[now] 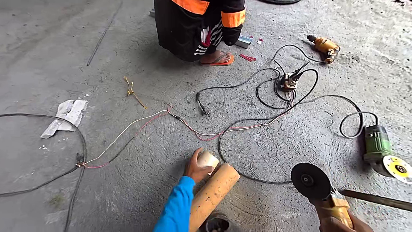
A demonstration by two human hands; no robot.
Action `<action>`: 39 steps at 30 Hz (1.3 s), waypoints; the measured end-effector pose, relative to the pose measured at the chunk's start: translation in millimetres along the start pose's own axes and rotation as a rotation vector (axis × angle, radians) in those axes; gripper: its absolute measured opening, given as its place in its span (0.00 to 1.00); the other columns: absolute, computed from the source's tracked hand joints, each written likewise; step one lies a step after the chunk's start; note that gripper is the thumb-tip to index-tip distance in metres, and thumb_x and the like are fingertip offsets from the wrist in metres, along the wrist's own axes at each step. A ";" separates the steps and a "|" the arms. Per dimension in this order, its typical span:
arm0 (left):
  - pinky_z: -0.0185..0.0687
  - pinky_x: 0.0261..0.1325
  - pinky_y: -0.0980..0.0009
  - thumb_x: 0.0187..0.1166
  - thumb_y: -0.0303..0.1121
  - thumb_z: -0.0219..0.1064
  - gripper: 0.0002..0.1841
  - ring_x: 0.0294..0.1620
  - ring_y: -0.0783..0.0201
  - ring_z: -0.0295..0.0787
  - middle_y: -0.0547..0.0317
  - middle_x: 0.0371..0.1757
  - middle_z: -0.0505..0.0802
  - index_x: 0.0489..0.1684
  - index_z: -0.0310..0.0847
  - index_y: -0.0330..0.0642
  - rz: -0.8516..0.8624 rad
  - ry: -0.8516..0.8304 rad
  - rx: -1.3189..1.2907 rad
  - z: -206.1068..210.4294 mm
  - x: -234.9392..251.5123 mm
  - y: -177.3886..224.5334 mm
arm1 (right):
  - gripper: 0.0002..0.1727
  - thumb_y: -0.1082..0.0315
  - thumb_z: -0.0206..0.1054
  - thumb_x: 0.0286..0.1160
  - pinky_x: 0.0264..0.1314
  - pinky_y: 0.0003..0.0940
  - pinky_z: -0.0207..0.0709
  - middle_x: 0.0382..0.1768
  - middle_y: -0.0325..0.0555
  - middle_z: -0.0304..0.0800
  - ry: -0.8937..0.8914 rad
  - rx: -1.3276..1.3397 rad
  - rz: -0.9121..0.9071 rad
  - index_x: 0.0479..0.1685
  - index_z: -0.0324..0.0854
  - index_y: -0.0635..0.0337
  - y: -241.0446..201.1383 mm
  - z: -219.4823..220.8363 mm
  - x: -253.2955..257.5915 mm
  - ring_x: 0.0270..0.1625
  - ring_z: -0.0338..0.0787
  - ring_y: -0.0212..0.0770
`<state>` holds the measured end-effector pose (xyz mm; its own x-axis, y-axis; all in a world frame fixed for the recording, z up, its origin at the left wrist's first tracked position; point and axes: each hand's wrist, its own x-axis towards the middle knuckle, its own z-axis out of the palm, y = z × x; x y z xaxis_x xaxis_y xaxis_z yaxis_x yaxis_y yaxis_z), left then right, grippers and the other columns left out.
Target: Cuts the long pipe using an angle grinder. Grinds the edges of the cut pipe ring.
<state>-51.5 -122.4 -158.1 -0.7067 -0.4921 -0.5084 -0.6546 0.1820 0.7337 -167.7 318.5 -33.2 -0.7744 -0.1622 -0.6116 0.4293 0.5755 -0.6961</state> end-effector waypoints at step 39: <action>0.76 0.74 0.43 0.60 0.56 0.81 0.47 0.71 0.43 0.84 0.44 0.73 0.86 0.86 0.72 0.51 -0.052 0.388 0.484 -23.9 -114.2 -75.3 | 0.40 0.54 0.83 0.51 0.50 0.59 0.88 0.42 0.55 0.94 -0.280 -0.597 -0.189 0.66 0.76 0.67 -65.0 82.0 55.6 0.42 0.95 0.52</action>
<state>84.9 -100.3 -144.5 -0.5805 -0.7681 -0.2703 -0.7976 0.4696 0.3786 -200.6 206.4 -52.8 -0.6268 -0.4580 -0.6303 -0.0932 0.8473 -0.5229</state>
